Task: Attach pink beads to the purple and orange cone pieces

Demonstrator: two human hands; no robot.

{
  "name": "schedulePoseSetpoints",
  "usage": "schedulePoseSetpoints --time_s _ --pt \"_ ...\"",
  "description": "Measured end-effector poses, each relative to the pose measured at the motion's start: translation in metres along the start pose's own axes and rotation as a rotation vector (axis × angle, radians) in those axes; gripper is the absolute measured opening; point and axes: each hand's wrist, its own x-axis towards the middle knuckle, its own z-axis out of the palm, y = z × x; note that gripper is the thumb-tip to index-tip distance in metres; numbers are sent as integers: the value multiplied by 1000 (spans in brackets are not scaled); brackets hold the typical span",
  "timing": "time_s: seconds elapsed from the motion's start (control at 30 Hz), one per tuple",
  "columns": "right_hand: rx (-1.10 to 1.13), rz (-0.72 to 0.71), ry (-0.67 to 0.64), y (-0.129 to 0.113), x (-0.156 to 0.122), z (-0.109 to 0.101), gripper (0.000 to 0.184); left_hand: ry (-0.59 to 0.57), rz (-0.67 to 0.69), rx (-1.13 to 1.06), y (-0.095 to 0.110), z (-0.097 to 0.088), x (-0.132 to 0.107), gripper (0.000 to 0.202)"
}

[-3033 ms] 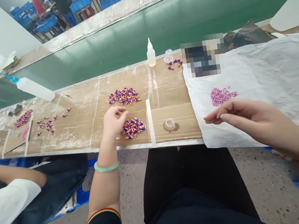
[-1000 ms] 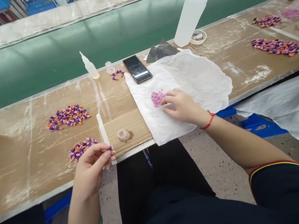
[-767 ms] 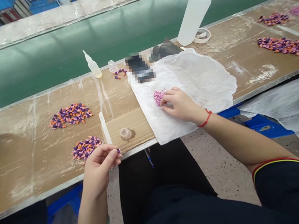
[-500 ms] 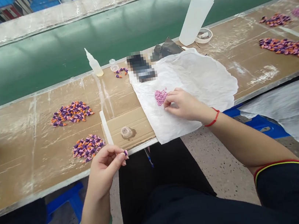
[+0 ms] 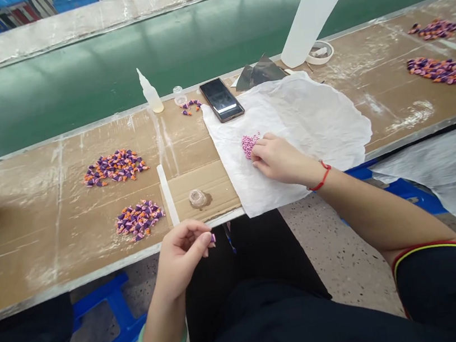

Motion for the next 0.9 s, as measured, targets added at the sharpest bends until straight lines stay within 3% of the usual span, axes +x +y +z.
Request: schedulePoseSetpoints --time_s 0.17,0.27,0.33,0.6,0.8,0.9 --pt "167 2 55 -33 -15 -12 15 -92 29 -198 4 36 15 37" --pt "502 -27 128 -64 -26 -17 18 -142 33 -325 5 57 24 51" --pt "599 -64 203 -81 -30 -17 18 -156 36 -385 4 65 27 55" --pt "462 -204 423 -100 -35 -8 12 -225 -58 -603 2 65 22 46" --pt "301 -328 439 -98 -37 -14 17 -244 -161 -706 5 62 20 42" --pt "321 -339 476 -101 -40 -11 19 -200 -180 -698 5 64 21 37"
